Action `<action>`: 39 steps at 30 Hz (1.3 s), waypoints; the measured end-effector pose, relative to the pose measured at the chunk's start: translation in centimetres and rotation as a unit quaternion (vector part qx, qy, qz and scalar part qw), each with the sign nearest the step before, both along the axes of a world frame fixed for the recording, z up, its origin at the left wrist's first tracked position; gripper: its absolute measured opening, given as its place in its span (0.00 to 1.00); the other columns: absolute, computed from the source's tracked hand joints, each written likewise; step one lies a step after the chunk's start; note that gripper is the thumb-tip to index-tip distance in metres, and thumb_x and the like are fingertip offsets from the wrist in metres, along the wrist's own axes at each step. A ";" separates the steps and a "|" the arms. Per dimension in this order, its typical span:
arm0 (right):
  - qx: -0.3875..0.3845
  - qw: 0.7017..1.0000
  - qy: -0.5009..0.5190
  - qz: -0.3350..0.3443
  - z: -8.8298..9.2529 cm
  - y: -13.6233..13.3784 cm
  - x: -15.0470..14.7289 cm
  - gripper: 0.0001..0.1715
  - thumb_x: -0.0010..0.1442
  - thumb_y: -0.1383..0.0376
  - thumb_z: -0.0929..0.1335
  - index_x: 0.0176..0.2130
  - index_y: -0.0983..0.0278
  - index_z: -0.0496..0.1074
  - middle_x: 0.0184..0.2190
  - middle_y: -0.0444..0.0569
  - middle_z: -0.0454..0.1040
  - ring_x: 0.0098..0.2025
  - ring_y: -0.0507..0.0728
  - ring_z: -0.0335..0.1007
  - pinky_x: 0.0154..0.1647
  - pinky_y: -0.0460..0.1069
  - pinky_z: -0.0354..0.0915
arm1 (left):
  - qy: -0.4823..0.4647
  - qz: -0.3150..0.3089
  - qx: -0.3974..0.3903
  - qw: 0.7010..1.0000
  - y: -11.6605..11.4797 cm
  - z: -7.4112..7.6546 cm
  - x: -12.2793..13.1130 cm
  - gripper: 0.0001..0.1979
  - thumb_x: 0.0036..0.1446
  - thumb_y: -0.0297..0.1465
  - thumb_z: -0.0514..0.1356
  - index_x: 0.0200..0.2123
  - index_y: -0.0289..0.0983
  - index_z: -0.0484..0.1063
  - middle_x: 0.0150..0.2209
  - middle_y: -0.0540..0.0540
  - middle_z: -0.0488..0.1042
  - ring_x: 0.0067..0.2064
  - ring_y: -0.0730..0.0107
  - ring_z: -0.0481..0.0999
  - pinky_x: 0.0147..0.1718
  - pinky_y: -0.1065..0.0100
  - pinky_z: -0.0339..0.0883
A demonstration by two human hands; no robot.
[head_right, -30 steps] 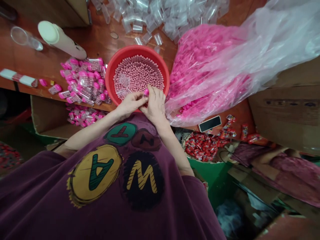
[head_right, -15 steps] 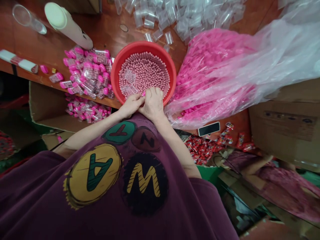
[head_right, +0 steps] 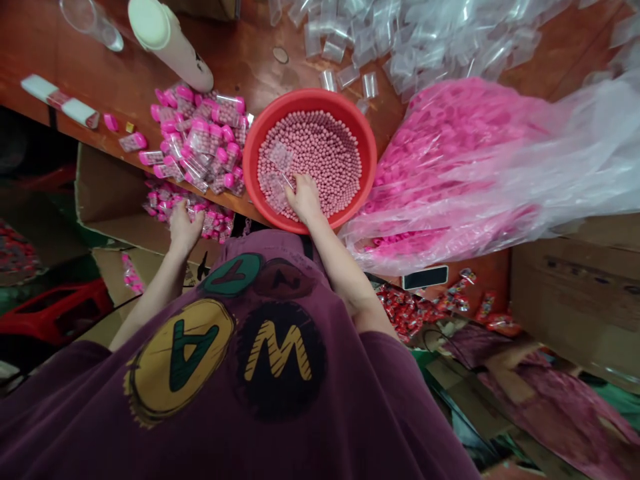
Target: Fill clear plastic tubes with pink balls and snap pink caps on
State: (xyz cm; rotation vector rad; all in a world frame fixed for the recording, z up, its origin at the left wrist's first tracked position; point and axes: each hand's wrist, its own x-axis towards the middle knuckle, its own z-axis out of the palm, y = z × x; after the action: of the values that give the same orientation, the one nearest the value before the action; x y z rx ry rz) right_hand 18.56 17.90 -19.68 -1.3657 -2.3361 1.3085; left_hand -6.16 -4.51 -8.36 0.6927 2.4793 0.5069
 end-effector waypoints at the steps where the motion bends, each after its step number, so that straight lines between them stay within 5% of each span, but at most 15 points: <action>1: -0.021 1.000 -0.010 0.001 -0.7 0.4 -0.4 0.17 0.68 0.62 0.70 0.52 0.66 0.81 0.50 0.63 0.84 0.56 0.70 0.77 0.67 0.66 0.72 | 0.040 0.002 -0.004 0.999 0.3 0.1 0.0 0.17 0.64 0.25 0.61 0.56 0.31 0.71 0.55 0.27 0.79 0.64 0.38 0.74 0.70 0.37 0.62; 3: -0.065 0.998 -0.005 -0.014 -1.2 0.8 -0.9 0.13 0.66 0.64 0.69 0.46 0.65 0.82 0.46 0.59 0.85 0.52 0.67 0.77 0.65 0.64 0.73 | 0.087 -0.011 0.009 0.996 2.6 0.2 1.2 0.20 0.68 0.25 0.58 0.61 0.30 0.71 0.64 0.27 0.76 0.69 0.43 0.72 0.75 0.43 0.59; 6: -0.133 0.986 0.059 -0.076 -0.5 1.2 -0.2 0.13 0.66 0.63 0.68 0.44 0.64 0.82 0.43 0.53 0.85 0.46 0.63 0.78 0.59 0.61 0.76 | 0.049 -0.162 0.088 0.982 8.6 0.0 4.5 0.19 0.74 0.26 0.53 0.62 0.36 0.75 0.65 0.34 0.77 0.70 0.50 0.72 0.76 0.50 0.60; 10: -0.253 0.950 0.137 -0.119 1.4 1.9 2.2 0.13 0.67 0.58 0.70 0.43 0.62 0.82 0.35 0.45 0.82 0.35 0.57 0.76 0.46 0.54 0.78 | -0.030 -0.426 0.072 0.901 16.0 -1.3 9.4 0.25 0.72 0.22 0.50 0.67 0.34 0.76 0.70 0.31 0.75 0.69 0.46 0.72 0.71 0.48 0.65; 14: -0.277 0.918 0.157 -0.237 2.2 1.6 3.7 0.12 0.64 0.58 0.74 0.47 0.60 0.77 0.29 0.40 0.78 0.31 0.54 0.74 0.40 0.52 0.77 | -0.055 -0.541 0.010 0.839 19.7 -2.7 12.0 0.24 0.72 0.21 0.49 0.60 0.27 0.80 0.59 0.27 0.81 0.62 0.47 0.76 0.67 0.51 0.69; 18: -0.273 0.899 0.174 -0.295 3.5 -0.8 6.0 0.23 0.65 0.52 0.75 0.54 0.59 0.73 0.37 0.45 0.82 0.36 0.57 0.80 0.44 0.55 0.80 | -0.055 -0.541 -0.032 0.839 22.1 -4.4 12.2 0.22 0.71 0.21 0.49 0.54 0.24 0.82 0.58 0.23 0.78 0.61 0.44 0.78 0.66 0.51 0.69; 23: -0.249 0.897 0.200 -0.306 6.4 -5.4 12.5 0.30 0.65 0.41 0.74 0.53 0.60 0.76 0.42 0.48 0.84 0.38 0.55 0.81 0.47 0.54 0.81 | -0.062 -0.513 -0.045 0.855 24.6 -8.2 14.0 0.24 0.65 0.18 0.48 0.54 0.24 0.80 0.58 0.23 0.78 0.66 0.41 0.75 0.68 0.49 0.65; 29: -0.231 0.789 0.121 -0.557 4.5 -7.8 19.6 0.21 0.63 0.47 0.74 0.45 0.59 0.74 0.29 0.41 0.78 0.29 0.53 0.75 0.33 0.49 0.75 | -0.188 -0.473 -0.040 0.860 24.7 -11.1 17.8 0.06 0.59 0.23 0.60 0.33 0.39 0.73 0.48 0.37 0.78 0.61 0.46 0.75 0.63 0.52 0.66; 33: -0.191 0.763 0.085 -0.612 2.1 -6.8 21.2 0.11 0.66 0.54 0.69 0.42 0.59 0.71 0.28 0.43 0.77 0.32 0.57 0.78 0.37 0.52 0.78 | -0.274 -0.424 -0.015 0.863 24.4 -10.9 17.7 0.10 0.58 0.25 0.65 0.29 0.39 0.68 0.43 0.43 0.76 0.60 0.56 0.71 0.67 0.56 0.60; 35: -0.115 0.791 0.066 -0.597 1.9 -6.4 21.2 0.14 0.69 0.52 0.67 0.43 0.58 0.71 0.29 0.44 0.76 0.34 0.59 0.79 0.43 0.56 0.80 | -0.271 -0.417 0.019 0.867 24.0 -9.9 16.9 0.06 0.54 0.25 0.69 0.35 0.36 0.75 0.52 0.42 0.79 0.65 0.54 0.69 0.72 0.54 0.56; 39: 0.084 0.850 0.050 -0.518 3.9 -5.6 19.6 0.24 0.74 0.46 0.62 0.50 0.60 0.75 0.38 0.50 0.78 0.42 0.61 0.81 0.53 0.60 0.79 | -0.346 -0.360 0.074 0.863 22.7 -6.6 15.0 0.21 0.52 0.31 0.71 0.51 0.34 0.81 0.63 0.37 0.81 0.68 0.53 0.75 0.72 0.55 0.61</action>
State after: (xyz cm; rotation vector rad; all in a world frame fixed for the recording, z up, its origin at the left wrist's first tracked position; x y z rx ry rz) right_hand 38.17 12.29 -15.78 -1.9586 -1.1778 0.7519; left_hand 8.81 18.17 -14.97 1.1746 1.3869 0.5254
